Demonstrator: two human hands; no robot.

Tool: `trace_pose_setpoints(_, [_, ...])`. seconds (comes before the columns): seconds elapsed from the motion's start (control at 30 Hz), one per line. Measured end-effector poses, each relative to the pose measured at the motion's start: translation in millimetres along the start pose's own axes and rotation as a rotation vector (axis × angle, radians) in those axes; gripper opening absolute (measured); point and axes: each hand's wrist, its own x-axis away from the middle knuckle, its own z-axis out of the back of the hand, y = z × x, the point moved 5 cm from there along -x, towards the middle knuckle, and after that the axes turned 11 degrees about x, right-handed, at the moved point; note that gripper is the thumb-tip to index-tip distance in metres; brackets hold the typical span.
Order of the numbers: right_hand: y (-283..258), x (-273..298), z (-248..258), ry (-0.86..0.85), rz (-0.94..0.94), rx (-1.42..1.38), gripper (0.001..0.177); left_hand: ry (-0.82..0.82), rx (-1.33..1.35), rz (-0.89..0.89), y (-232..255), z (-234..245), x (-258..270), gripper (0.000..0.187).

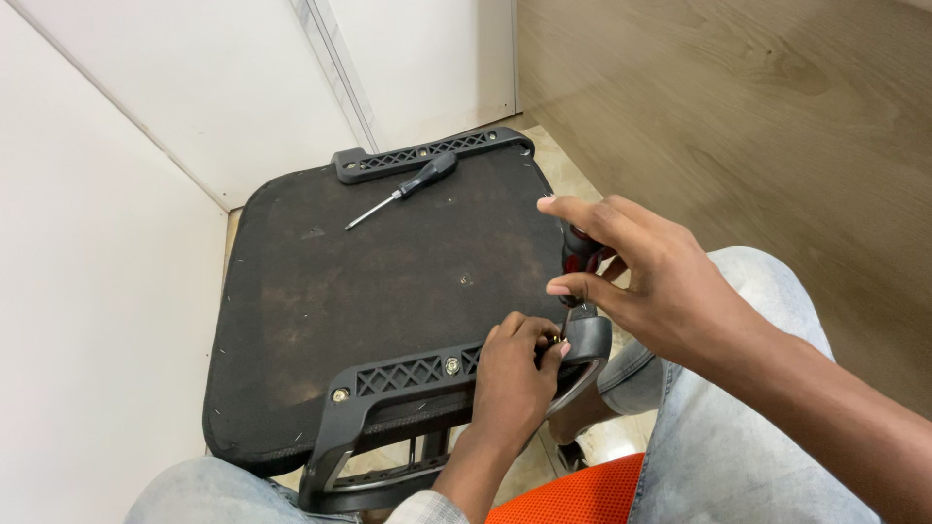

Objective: The person uses a screwdriver to tighten screws on the underside of a black plastic stool. They work on several screws in sequence, rotating the tool to secure each one.

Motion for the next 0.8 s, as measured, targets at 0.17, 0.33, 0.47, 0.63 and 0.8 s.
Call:
trace_pose_setpoints(0.17, [-5,-1,4,0.091,0.206,-0.237,0.074,0.003,-0.002,0.009,2,0,0,0.023])
trace_pose_setpoints(0.33, [-10,-3,5,0.092,0.342,-0.220,0.073,0.016,0.007,-0.006,4,2,1,0.023])
trace_pose_setpoints(0.47, [-9,-8,-4,-0.037,0.122,-0.134,0.069,0.020,0.011,-0.002,1,2,1,0.023])
trace_pose_setpoints(0.63, [-16,-7,4,0.045,0.245,-0.181,0.072,0.048,0.023,-0.042,1,1,1,0.023])
trace_pose_setpoints(0.8, [-11,-5,1,-0.017,0.246,-0.210,0.075,0.048,0.030,-0.079,3,4,2,0.024])
